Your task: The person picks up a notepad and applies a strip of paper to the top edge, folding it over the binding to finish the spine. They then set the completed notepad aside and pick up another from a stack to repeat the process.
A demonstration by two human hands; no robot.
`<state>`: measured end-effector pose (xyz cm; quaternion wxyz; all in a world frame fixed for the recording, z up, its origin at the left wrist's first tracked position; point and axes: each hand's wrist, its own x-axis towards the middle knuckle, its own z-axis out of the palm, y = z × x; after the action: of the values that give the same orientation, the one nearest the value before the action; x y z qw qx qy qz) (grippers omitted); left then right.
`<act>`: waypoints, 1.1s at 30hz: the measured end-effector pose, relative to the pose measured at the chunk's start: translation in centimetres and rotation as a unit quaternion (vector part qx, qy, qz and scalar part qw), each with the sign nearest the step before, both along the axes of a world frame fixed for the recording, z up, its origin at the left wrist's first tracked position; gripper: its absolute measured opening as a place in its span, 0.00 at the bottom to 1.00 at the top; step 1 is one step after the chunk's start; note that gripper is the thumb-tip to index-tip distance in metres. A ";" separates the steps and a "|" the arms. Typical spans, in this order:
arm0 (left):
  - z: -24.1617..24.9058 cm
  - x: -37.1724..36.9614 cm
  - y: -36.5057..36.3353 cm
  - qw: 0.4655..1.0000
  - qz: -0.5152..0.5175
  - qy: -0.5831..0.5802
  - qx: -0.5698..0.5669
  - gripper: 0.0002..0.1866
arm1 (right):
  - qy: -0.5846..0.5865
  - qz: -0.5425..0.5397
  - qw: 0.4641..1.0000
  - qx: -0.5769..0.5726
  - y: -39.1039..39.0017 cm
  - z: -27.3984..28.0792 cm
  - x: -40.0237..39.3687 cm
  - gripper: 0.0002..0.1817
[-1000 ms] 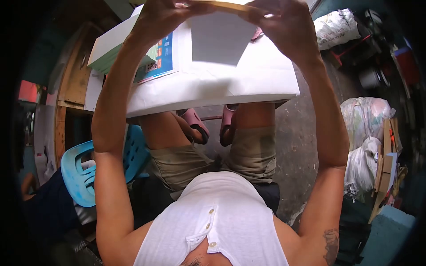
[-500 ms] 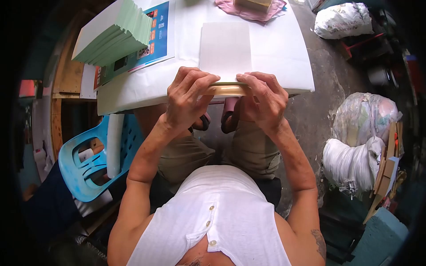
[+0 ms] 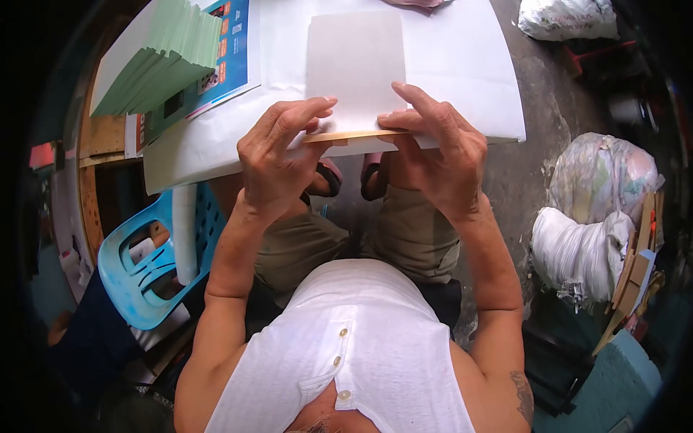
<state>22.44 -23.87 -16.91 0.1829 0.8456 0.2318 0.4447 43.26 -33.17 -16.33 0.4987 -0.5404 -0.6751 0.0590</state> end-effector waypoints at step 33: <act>3.5 -2.4 4.8 0.972 -0.181 0.097 -0.118 0.12 | -0.098 0.151 0.976 -0.125 2.0 4.9 3.8 0.09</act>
<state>20.02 -19.05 -13.39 0.3355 0.8850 0.1427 0.2896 47.02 -31.21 -11.43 0.3443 -0.4931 -0.7819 0.1642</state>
